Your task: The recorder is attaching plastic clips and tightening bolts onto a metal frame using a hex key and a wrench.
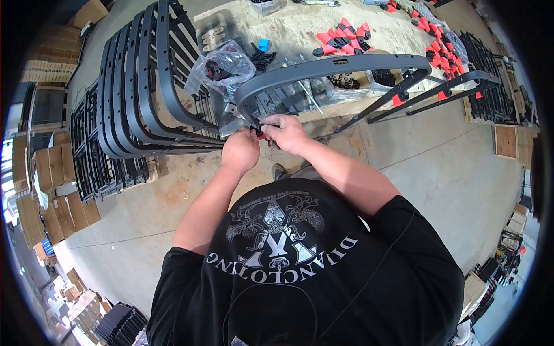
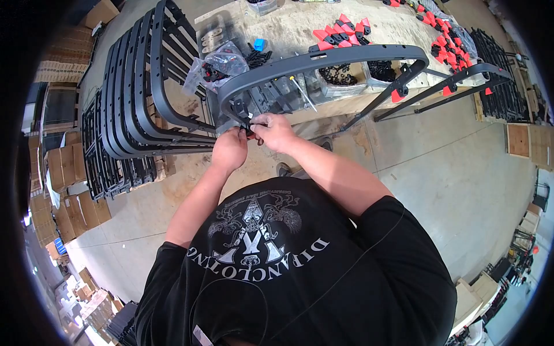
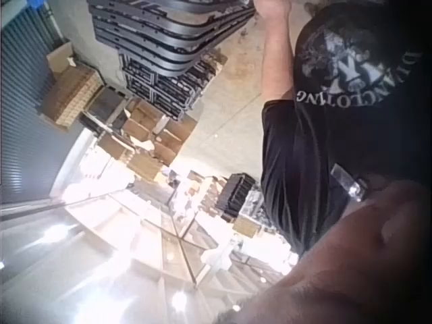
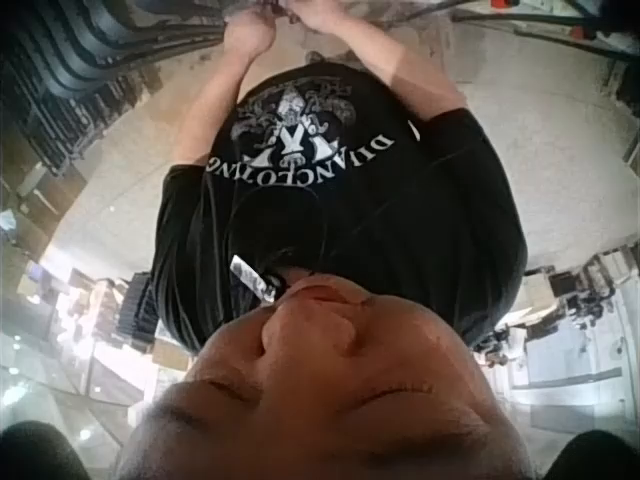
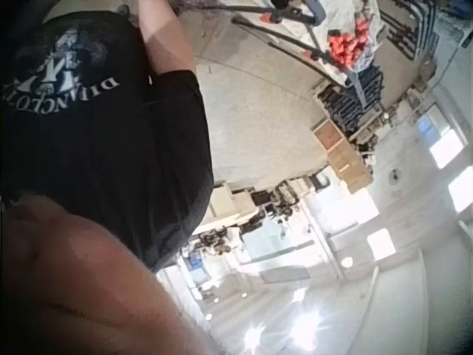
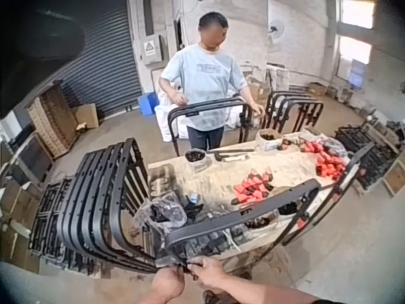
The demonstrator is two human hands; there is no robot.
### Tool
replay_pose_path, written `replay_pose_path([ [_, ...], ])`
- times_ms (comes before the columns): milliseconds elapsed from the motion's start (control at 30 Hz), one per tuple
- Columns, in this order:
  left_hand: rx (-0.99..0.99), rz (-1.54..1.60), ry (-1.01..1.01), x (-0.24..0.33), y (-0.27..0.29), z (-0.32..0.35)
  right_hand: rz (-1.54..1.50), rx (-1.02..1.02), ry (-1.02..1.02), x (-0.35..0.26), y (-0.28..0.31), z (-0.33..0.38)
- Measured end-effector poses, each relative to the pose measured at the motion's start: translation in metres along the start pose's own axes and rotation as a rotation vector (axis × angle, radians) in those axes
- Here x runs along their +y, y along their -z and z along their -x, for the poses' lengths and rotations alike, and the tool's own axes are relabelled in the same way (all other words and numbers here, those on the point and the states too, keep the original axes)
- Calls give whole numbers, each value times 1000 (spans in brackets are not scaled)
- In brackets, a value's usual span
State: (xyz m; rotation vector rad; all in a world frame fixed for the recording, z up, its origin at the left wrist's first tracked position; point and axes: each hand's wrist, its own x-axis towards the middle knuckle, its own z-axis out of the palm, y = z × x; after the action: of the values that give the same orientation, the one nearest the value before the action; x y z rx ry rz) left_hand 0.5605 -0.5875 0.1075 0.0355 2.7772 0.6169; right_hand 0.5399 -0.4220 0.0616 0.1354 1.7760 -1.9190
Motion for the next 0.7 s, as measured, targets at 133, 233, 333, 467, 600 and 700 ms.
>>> replay_pose_path([
  [133, -82, -54, 5, 5, 7, -3, -59, -11, 38, 5, 1, -1],
  [233, -81, -78, -12, 4, 7, -5, -54, -27, 57, 3, 4, -2],
  [333, -107, -79, 27, 7, 10, -5, 22, -50, -9, -4, 7, -4],
  [467, -84, -87, -23, 3, 8, -6, 281, -88, -116, -13, 9, -6],
  [600, -109, -80, -9, 4, 10, -7, 611, 17, 77, -16, 5, -9],
  [700, -118, -77, -7, 4, 11, -7, 572, 29, 4, -19, 1, -9],
])
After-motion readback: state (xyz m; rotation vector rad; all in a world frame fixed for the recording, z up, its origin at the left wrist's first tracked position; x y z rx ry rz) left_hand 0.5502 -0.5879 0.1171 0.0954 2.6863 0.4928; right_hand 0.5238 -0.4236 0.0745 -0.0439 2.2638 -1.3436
